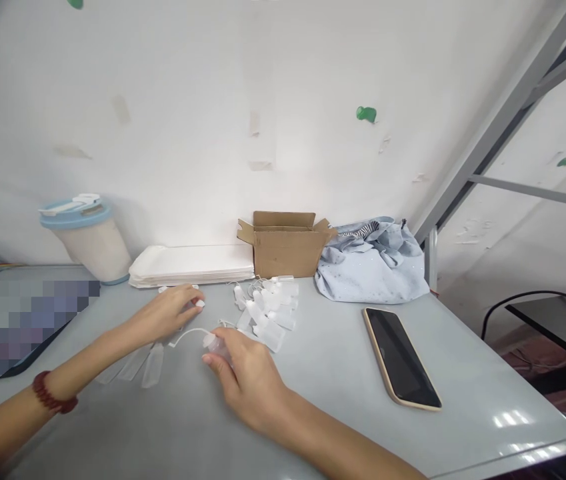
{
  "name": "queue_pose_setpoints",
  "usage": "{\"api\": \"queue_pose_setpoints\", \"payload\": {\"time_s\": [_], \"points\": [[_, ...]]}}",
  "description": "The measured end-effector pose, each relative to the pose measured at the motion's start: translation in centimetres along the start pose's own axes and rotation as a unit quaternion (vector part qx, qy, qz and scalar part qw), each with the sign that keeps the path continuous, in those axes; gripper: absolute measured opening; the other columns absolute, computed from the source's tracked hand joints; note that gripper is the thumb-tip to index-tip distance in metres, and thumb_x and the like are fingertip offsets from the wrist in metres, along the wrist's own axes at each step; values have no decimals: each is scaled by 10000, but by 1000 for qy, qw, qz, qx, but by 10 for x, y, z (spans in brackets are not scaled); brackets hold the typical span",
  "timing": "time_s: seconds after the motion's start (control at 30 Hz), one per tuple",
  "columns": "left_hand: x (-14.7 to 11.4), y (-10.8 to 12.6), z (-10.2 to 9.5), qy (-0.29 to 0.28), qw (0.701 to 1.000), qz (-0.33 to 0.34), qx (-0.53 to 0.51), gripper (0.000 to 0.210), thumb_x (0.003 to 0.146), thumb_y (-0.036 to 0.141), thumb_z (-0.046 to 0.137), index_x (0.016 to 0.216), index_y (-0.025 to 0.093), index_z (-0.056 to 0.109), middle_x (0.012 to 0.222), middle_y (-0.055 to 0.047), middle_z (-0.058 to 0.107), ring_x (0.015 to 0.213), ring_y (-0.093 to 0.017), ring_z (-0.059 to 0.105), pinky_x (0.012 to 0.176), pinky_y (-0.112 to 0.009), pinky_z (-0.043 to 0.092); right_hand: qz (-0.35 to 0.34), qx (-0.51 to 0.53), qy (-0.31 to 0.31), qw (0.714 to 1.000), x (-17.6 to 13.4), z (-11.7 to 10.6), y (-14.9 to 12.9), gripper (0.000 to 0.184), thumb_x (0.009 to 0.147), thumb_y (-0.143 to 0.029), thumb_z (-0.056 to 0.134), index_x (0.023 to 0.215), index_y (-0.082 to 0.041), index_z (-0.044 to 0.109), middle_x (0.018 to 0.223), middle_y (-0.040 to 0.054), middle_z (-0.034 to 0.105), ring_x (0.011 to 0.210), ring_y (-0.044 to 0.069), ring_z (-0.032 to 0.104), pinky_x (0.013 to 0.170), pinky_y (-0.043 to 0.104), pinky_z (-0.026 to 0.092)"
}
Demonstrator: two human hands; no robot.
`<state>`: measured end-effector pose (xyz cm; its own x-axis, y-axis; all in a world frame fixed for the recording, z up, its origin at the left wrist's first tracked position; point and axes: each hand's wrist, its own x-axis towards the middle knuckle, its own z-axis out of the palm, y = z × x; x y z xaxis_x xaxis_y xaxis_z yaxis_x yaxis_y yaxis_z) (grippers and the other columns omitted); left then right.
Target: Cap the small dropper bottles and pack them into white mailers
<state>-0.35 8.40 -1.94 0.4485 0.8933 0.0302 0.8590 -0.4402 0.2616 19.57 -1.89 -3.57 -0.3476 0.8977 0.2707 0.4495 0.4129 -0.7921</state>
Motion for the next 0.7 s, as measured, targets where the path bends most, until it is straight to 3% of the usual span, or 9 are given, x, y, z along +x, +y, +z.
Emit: {"api": "queue_pose_setpoints", "payload": {"time_s": [0.13,0.37,0.5,0.7], "points": [[-32,25,-11,3,985,-9,-175,308,859,366,436,1016,188,632,954,-62,681,846,-208,615,744,-312,463,8,-1,-3,1000,0,0,2,327,929,-340,420,1154,-135,537,787,56,645,688,158,594,631,270,447],[-67,48,-14,-9,920,-34,-390,332,851,450,512,1018,211,672,869,-14,686,799,-175,596,683,-250,461,-26,-35,11,999,3,2,7,285,930,-298,430,1146,-149,540,876,70,665,730,161,602,661,281,463],[-69,49,-15,-24,905,-34,-423,351,858,451,512,1046,213,687,849,-8,682,717,-150,561,604,-224,435,-80,-79,8,994,3,6,11,281,934,-254,419,1188,-184,519,949,71,659,809,170,607,690,289,473],[-70,50,-16,-30,906,-46,-419,365,850,461,519,1039,208,701,778,-4,648,633,-125,487,520,-208,375,-118,-132,7,984,2,8,16,272,944,-253,401,1184,-177,501,858,63,631,738,163,582,623,275,467]]}}
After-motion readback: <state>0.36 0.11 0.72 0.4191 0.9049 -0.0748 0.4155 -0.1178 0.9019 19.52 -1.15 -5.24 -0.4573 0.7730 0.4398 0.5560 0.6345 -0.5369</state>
